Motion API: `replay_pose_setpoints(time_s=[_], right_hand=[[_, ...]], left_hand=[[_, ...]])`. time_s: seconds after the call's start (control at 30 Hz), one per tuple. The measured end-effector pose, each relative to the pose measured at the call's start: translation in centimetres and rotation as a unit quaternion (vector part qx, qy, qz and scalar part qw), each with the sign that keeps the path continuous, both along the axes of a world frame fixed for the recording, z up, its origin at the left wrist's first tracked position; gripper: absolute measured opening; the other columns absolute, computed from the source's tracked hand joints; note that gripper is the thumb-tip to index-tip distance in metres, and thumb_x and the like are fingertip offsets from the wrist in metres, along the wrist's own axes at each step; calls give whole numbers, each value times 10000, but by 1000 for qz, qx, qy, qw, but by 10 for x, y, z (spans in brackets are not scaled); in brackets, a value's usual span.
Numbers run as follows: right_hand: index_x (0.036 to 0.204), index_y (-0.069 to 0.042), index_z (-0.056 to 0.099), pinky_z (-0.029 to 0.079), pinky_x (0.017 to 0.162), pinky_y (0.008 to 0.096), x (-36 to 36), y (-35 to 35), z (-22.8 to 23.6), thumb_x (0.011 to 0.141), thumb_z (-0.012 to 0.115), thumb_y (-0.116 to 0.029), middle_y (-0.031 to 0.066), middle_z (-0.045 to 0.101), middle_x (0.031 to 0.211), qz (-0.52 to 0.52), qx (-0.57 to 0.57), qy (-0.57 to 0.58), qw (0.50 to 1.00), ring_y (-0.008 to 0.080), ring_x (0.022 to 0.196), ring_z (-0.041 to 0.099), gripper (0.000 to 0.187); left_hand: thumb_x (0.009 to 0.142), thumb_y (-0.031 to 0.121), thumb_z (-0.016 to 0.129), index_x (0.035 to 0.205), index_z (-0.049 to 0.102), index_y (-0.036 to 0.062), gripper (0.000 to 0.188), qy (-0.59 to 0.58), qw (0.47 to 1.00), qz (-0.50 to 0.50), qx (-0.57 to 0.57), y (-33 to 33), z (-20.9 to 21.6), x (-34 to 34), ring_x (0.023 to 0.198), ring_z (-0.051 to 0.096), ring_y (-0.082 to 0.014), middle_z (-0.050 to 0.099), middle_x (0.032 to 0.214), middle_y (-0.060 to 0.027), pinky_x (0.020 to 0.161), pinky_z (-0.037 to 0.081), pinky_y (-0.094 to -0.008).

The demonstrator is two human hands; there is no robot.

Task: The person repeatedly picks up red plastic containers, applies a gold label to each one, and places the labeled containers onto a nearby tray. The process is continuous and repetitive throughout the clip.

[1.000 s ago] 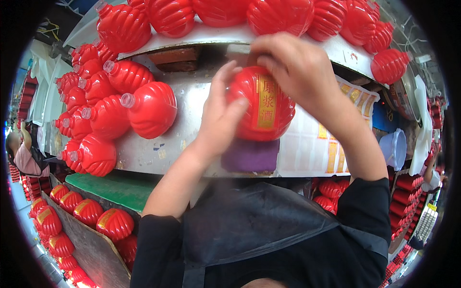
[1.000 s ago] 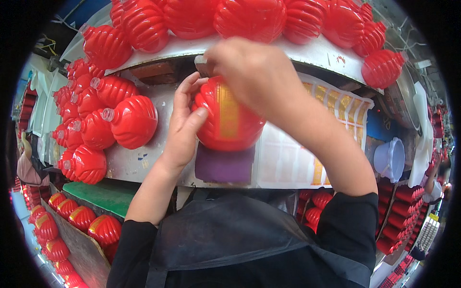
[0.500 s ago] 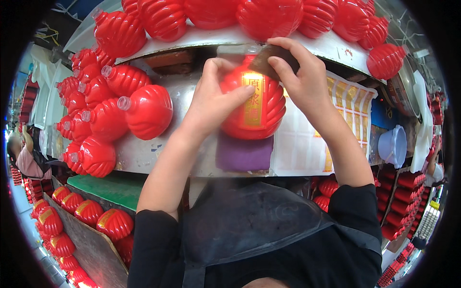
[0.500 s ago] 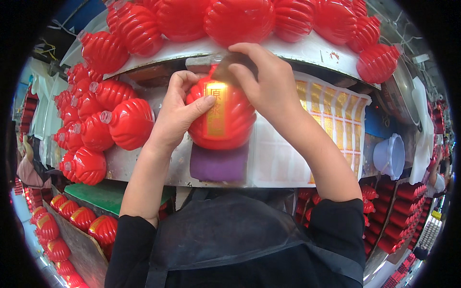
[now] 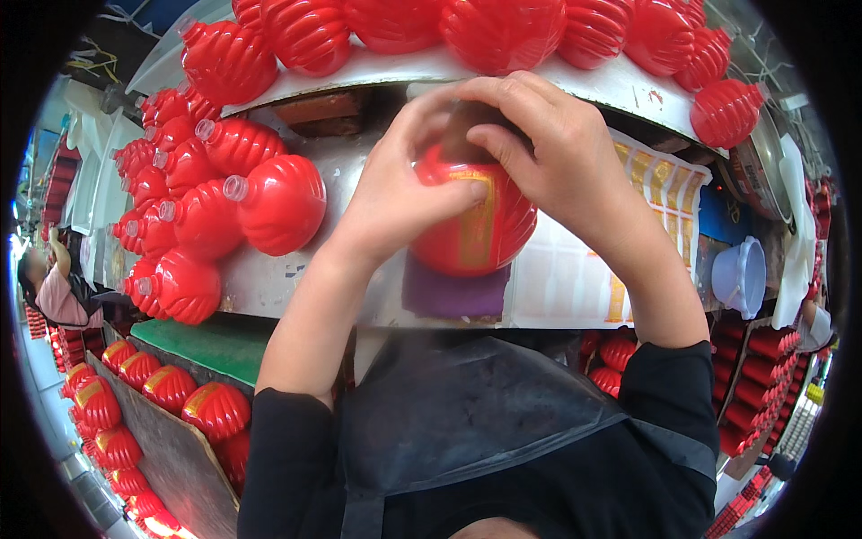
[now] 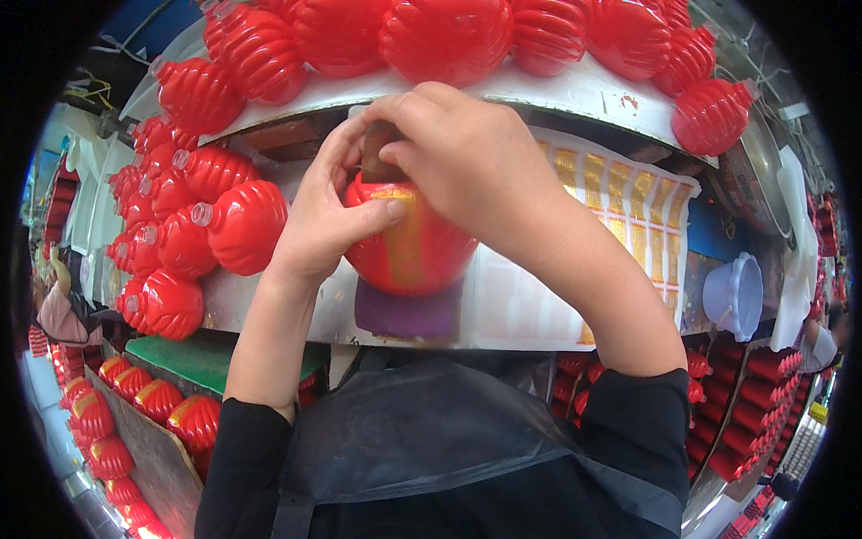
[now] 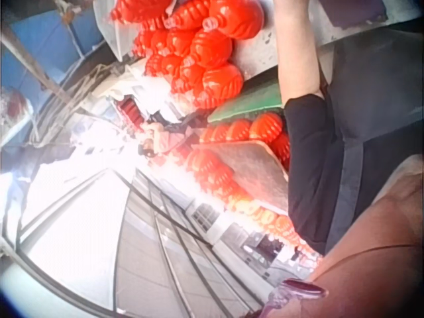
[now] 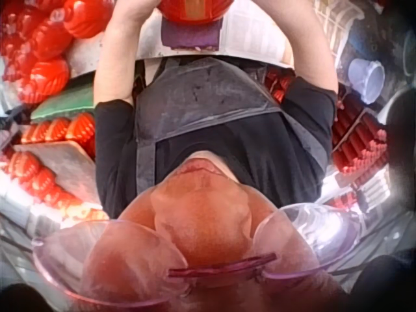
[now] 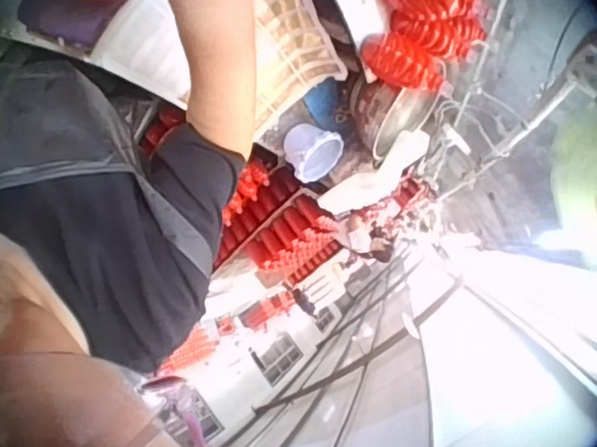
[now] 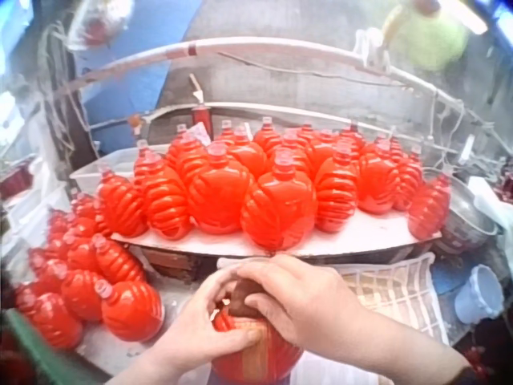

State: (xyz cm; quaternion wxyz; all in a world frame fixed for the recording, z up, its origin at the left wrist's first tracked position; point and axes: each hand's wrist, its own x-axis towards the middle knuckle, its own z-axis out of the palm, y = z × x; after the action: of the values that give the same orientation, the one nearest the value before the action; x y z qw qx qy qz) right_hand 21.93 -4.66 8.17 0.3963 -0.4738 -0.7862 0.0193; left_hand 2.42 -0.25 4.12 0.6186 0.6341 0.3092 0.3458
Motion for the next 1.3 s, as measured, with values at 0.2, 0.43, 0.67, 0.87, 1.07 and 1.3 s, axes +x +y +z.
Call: replay_pose_setpoints(time_s=[0.2,0.43,0.67,0.87,1.07,1.3], right_hand=[[1195,-41,724,595,812,347,7,-8,-5,873,774,-10,163,740,1043,-6,29,0,1000,308,927,747,327],[1016,-91,777,625,842,379,-15,-72,-31,800,781,-20,107,789,1047,69,129,-36,989,273,985,770,228],[969,-33,748,630,841,386,-22,-87,-55,782,744,-43,131,765,1033,0,120,29,992,291,961,760,187],[958,-25,742,623,803,377,-41,-88,-48,781,754,-56,137,754,1013,118,99,-81,985,283,956,751,180],[980,-31,753,615,768,375,-35,-76,-49,767,760,-50,136,754,1044,61,161,-42,984,294,941,753,214],[1170,-16,739,606,814,342,-43,-56,-27,856,746,18,148,767,1052,-21,28,58,998,244,945,756,316]], left_hand=[[886,121,780,1413,550,5,586,49,998,-26,11,6,5,4,1214,623,-171,654,1282,-80,1102,471,-341],[1021,154,683,1338,572,-16,377,-65,993,-4,-97,11,-6,7,1145,683,-174,706,1260,-134,1041,552,-332],[1048,188,671,1261,594,-11,302,-96,982,66,-148,7,-4,6,1096,698,-177,723,1212,-137,998,575,-331],[1038,173,684,1225,606,-9,273,-108,970,116,-182,10,-5,3,1070,697,-177,719,1203,-147,989,576,-337],[1026,167,704,1207,610,-2,265,-127,969,128,-171,6,-5,3,1078,689,-182,718,1201,-149,995,567,-342],[1001,123,738,1195,609,7,261,-170,961,155,-153,-8,-3,-1,1084,684,-176,720,1199,-141,984,571,-334]])
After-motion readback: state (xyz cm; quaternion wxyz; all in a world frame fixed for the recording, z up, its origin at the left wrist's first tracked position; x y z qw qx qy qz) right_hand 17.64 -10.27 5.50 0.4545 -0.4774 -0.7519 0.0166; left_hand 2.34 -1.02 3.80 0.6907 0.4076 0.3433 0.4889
